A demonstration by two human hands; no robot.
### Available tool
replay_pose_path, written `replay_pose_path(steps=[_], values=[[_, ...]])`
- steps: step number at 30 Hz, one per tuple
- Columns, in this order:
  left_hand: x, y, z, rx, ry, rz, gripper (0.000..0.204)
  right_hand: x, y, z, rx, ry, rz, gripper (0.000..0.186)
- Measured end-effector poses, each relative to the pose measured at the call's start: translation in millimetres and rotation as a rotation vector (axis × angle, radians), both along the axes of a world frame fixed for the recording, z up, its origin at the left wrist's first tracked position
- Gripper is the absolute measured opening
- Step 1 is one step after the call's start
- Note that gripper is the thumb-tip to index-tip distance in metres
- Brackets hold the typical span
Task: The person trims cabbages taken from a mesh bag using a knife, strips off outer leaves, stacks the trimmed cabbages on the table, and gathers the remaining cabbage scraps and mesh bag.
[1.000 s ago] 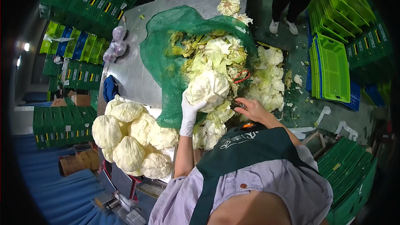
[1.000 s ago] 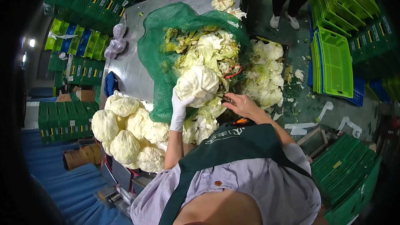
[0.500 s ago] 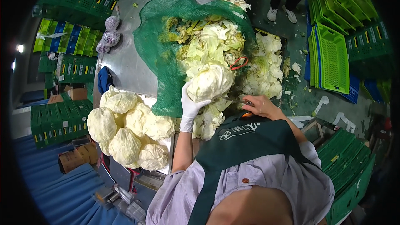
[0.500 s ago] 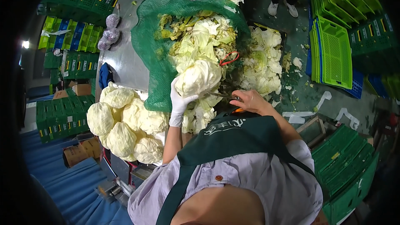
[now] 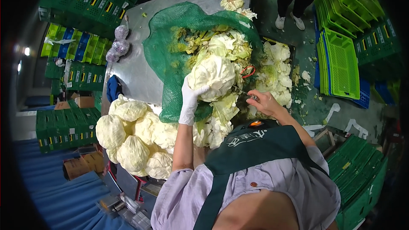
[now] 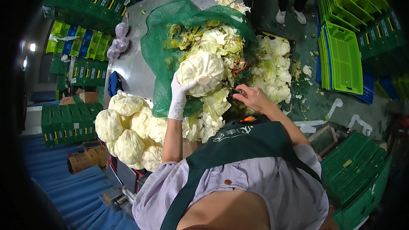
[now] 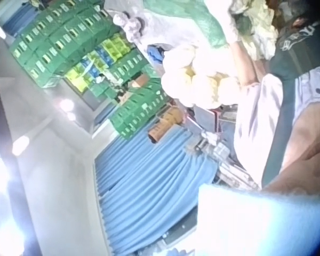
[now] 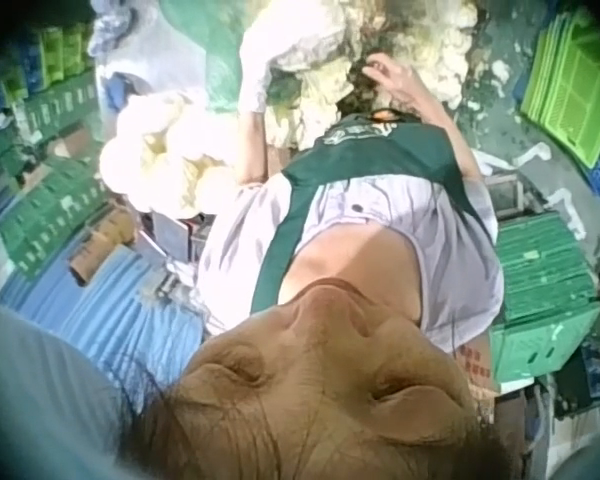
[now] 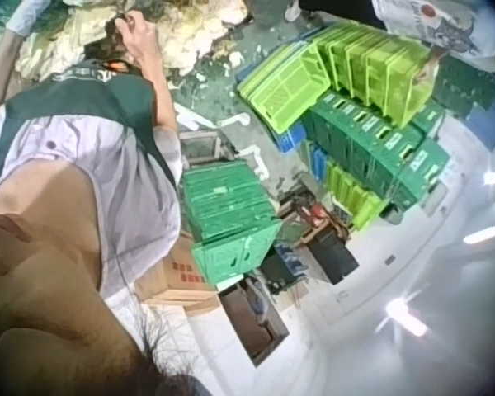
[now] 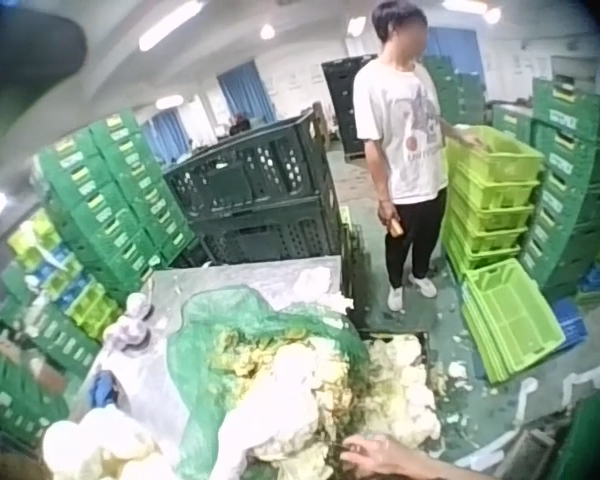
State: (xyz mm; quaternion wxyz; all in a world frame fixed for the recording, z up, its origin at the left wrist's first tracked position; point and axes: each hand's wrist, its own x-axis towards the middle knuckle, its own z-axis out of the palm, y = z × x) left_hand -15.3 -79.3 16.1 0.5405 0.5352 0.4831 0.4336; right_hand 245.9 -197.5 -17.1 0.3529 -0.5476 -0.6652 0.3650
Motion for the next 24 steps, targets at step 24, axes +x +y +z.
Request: replay_pose_path(steps=[24], values=[[24.4, -4.5, -34.6, -0.189, -0.358, 0.403, 0.053, -79.7, 47.9, -14.9, -0.188, -0.080, -0.175, 0.026]])
